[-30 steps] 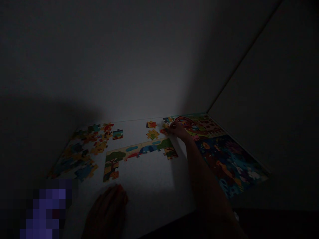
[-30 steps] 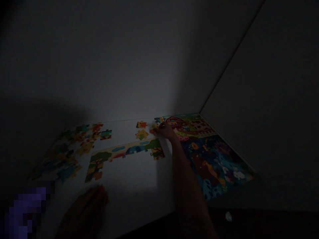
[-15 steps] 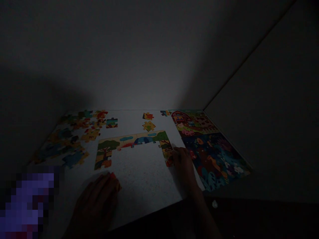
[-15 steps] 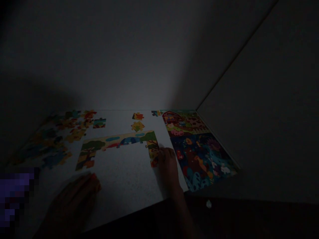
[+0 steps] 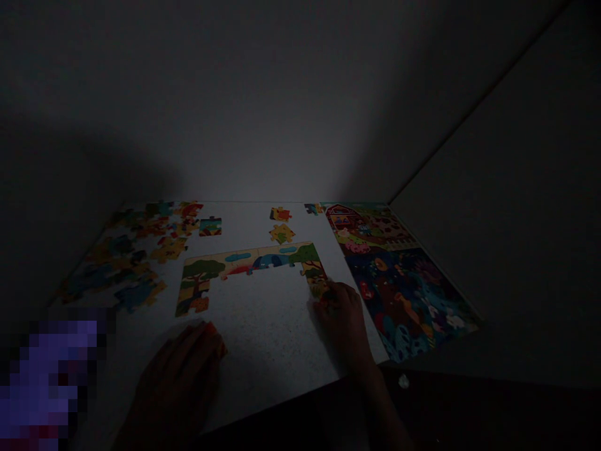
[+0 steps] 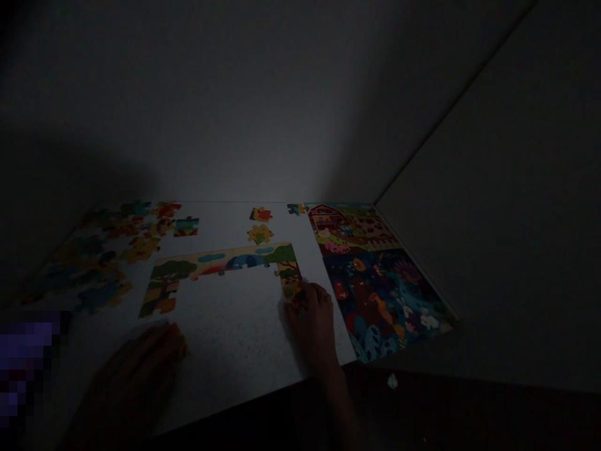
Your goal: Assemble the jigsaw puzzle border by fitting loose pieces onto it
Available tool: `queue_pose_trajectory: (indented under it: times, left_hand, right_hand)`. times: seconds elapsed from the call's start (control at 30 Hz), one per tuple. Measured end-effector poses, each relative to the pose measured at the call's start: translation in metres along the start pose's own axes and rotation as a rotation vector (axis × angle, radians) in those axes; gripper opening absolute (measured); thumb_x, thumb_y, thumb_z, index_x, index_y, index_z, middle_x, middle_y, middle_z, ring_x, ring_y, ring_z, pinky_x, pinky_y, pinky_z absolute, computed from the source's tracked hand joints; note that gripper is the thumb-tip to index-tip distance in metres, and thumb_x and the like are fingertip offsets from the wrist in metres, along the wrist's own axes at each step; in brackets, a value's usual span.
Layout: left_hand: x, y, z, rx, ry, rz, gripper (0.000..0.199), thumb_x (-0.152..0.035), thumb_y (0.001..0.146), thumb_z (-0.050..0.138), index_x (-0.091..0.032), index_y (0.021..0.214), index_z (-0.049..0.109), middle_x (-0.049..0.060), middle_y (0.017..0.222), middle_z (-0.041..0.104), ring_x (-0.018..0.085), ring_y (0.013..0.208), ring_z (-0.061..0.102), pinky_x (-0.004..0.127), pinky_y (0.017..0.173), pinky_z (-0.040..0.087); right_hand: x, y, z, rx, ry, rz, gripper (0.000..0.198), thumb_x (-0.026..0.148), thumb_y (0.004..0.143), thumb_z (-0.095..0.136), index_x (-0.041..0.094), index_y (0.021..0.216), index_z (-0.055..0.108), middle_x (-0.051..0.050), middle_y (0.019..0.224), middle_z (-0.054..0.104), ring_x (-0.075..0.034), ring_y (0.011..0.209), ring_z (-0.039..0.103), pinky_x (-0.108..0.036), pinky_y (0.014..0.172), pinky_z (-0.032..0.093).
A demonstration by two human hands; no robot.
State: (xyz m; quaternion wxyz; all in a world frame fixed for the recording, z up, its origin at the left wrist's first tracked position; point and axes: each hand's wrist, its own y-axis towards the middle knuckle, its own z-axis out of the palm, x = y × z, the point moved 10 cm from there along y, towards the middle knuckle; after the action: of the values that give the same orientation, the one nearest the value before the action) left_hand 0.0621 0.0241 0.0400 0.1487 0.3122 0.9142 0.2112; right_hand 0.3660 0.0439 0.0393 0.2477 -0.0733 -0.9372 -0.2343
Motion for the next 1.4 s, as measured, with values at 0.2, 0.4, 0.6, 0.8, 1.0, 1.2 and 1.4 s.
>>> queue_pose_trajectory:
  times: [0.2,0.4,0.6,0.8,1.0,1.2,1.4]
  left_hand:
    - [-0.002,-0.003,-0.001,-0.009,0.009,0.027,0.033,-0.025,0.096,0.044,-0.022,0.126,0.057,0.010,0.128,0.063,0.028,0.123,0.057,0.044,0.102,0.048]
    - [-0.001,0.000,0.000,-0.011,-0.012,0.016,0.033,-0.028,0.098,0.042,-0.021,0.127,0.056,0.012,0.129,0.062,0.028,0.124,0.056,0.047,0.101,0.049]
    - [-0.004,0.000,-0.002,0.008,0.017,0.004,0.034,-0.028,0.098,0.041,-0.021,0.127,0.057,0.011,0.127,0.064,0.029,0.123,0.057,0.049,0.100,0.049]
    - [-0.007,0.003,-0.006,0.014,0.022,0.003,0.033,-0.025,0.097,0.042,-0.021,0.126,0.058,0.011,0.129,0.064,0.028,0.123,0.057,0.047,0.103,0.047]
    - [-0.014,0.002,-0.006,0.015,0.009,0.091,0.034,-0.020,0.096,0.047,-0.021,0.128,0.058,0.009,0.132,0.063,0.026,0.127,0.055,0.046,0.111,0.039]
    - [-0.008,0.001,-0.003,0.016,-0.006,0.026,0.032,-0.027,0.097,0.048,-0.021,0.127,0.059,0.012,0.134,0.062,0.027,0.126,0.056,0.048,0.107,0.042]
    - [-0.010,-0.002,-0.001,0.042,-0.004,0.056,0.034,-0.024,0.098,0.043,-0.026,0.126,0.061,0.008,0.135,0.062,0.025,0.128,0.056,0.047,0.111,0.039]
  right_hand:
    - [0.003,0.000,0.002,0.013,-0.017,-0.018,0.032,0.030,0.085,0.063,0.018,0.116,0.064,-0.014,0.119,0.064,-0.029,0.108,0.058,-0.048,0.092,0.050]
    - [0.008,0.000,0.001,0.003,-0.027,-0.035,0.031,0.029,0.087,0.062,0.018,0.115,0.066,-0.015,0.120,0.065,-0.029,0.106,0.059,-0.048,0.092,0.051]
    - [0.007,0.000,-0.004,-0.010,0.043,-0.006,0.033,0.029,0.086,0.062,0.018,0.117,0.062,-0.015,0.119,0.064,-0.029,0.107,0.058,-0.048,0.091,0.052]
    - [-0.002,-0.003,-0.006,-0.006,0.149,0.068,0.040,0.027,0.080,0.064,0.021,0.120,0.058,-0.013,0.118,0.062,-0.030,0.110,0.055,-0.048,0.093,0.051]
    - [-0.005,-0.006,-0.008,0.014,0.227,0.063,0.046,0.023,0.080,0.062,0.023,0.126,0.056,-0.012,0.122,0.058,-0.028,0.113,0.056,-0.048,0.096,0.050]
    - [-0.008,-0.009,-0.009,-0.007,0.314,0.051,0.047,0.024,0.082,0.062,0.023,0.129,0.055,-0.014,0.134,0.047,-0.028,0.123,0.053,-0.045,0.095,0.054]
    - [-0.004,-0.007,-0.006,0.033,0.306,0.060,0.048,0.022,0.082,0.061,0.022,0.130,0.055,-0.013,0.125,0.055,-0.027,0.114,0.059,-0.044,0.091,0.055]
